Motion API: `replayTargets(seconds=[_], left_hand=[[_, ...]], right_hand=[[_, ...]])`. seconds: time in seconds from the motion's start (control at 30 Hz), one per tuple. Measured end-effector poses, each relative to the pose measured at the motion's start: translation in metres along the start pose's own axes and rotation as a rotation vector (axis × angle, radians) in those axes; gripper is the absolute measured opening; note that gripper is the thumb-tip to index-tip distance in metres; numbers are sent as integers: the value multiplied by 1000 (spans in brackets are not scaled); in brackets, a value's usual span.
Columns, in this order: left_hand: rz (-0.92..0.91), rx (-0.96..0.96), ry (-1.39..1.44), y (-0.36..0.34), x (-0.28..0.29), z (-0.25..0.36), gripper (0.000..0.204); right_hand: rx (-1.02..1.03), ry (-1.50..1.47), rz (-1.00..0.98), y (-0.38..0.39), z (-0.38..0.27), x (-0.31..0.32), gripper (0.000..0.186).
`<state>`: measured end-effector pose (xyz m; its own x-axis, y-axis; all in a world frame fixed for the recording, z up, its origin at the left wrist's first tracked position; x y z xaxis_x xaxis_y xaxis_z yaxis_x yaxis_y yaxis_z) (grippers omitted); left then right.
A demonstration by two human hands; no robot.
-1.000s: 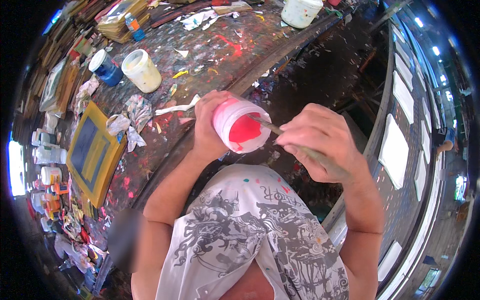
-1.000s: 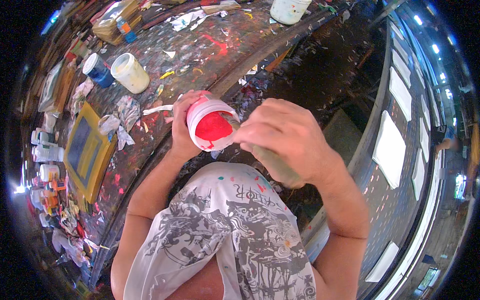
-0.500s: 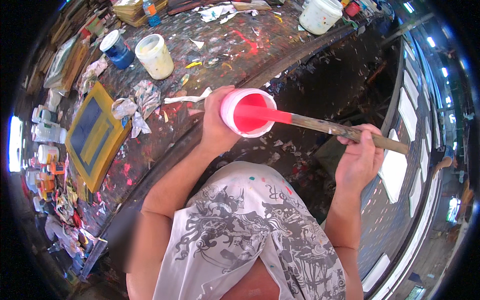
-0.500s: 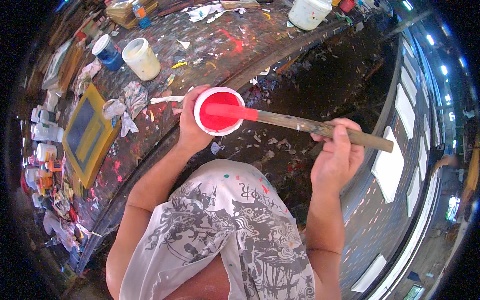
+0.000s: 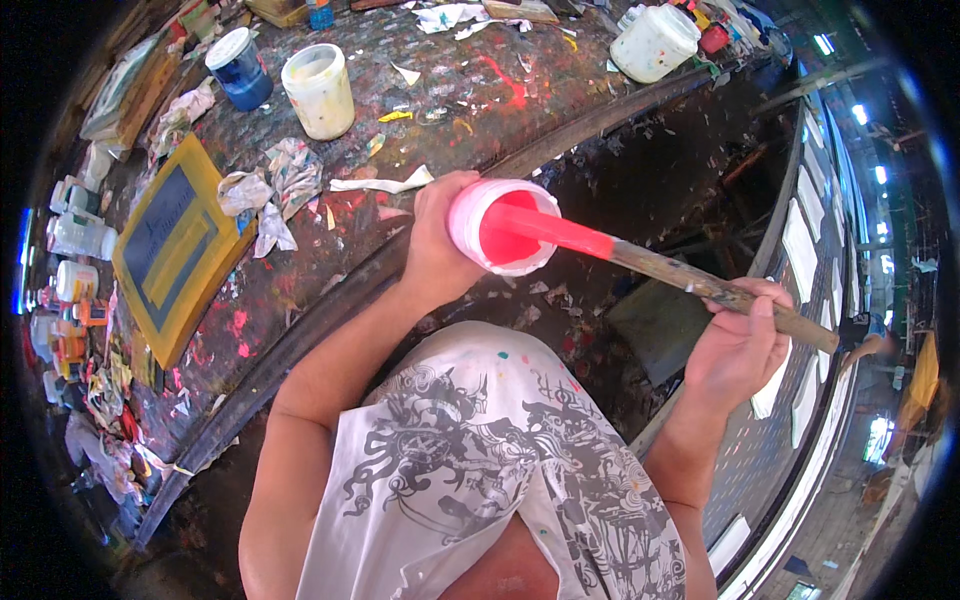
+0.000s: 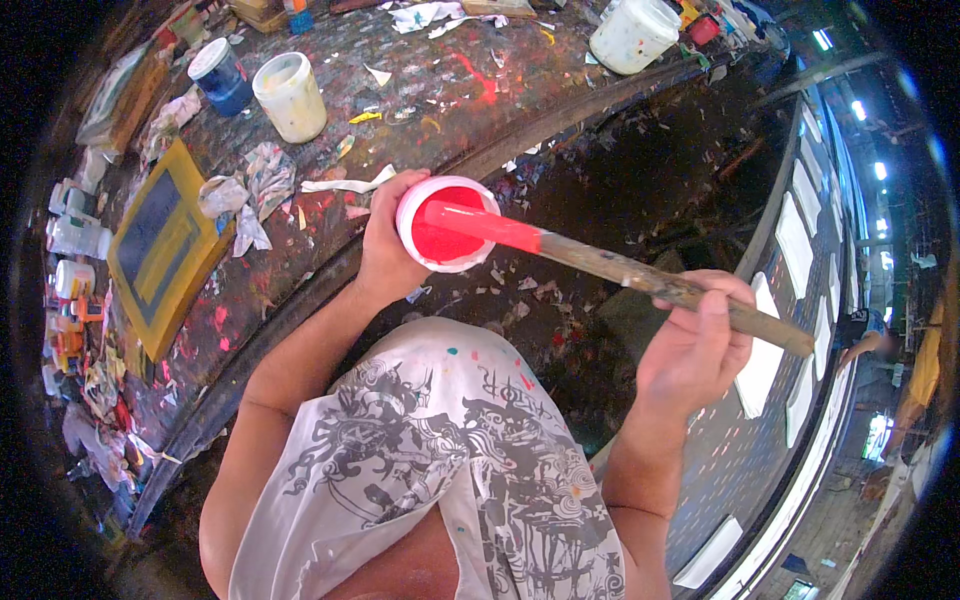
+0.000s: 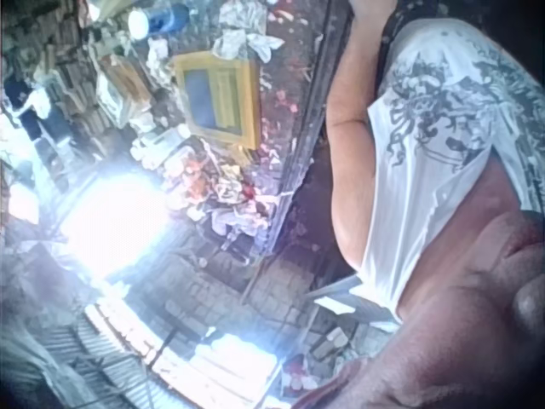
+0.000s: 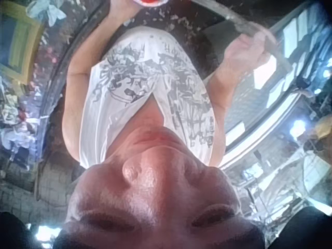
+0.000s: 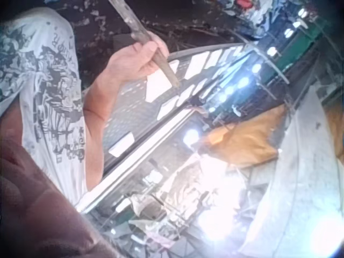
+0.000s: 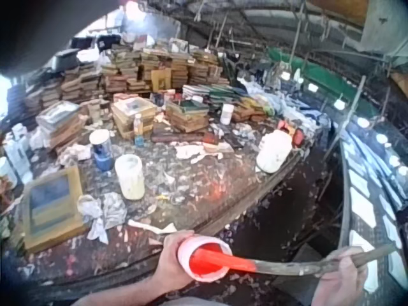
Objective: The person holds a small white container filled with red paint and stirs it with a wooden stick. They repeatedly lift the stick to check the paint's consistency and scrape the sides of the container. The person moves between a long workbench with white cloths and a cluttered table with paint supplies.
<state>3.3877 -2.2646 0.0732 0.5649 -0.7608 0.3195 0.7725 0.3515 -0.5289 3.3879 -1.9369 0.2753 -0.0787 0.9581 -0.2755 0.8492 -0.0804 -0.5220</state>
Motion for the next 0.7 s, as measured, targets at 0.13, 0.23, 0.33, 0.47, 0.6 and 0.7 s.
replayTargets(seconds=[0.13, 0.23, 0.33, 0.47, 0.6, 0.7], left_hand=[[-40, -32, -63, 0, 3, 9, 105], [-109, 8, -76, 1, 2, 14, 107], [-203, 106, -59, 3, -3, 12, 110], [-206, 182, 24, -1, -15, 7, 106], [-253, 233, 188, -11, -31, 10, 101], [-285, 221, 219, -21, -49, 17, 102]], right_hand=[[141, 188, -332, 14, 18, -41, 11], [130, 428, -576, 23, 38, -59, 31], [71, 499, -571, 29, 50, -52, 44], [-29, 625, -499, 45, 55, -22, 51], [-145, 690, -486, 61, 62, 11, 43], [-96, 745, -585, 59, 72, 29, 38]])
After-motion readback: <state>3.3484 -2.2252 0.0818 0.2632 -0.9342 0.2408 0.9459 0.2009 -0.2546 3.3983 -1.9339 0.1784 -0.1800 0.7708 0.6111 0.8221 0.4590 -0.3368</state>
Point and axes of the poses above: each hand's wrist, its own y-axis away from the middle knuckle, its own x-axis out of the back of the hand, z = x × y, the point moved 3 cm from there along -y, towards the middle knuckle, and after that the axes turned 12 degrees about -y, right-handed, at the moved point
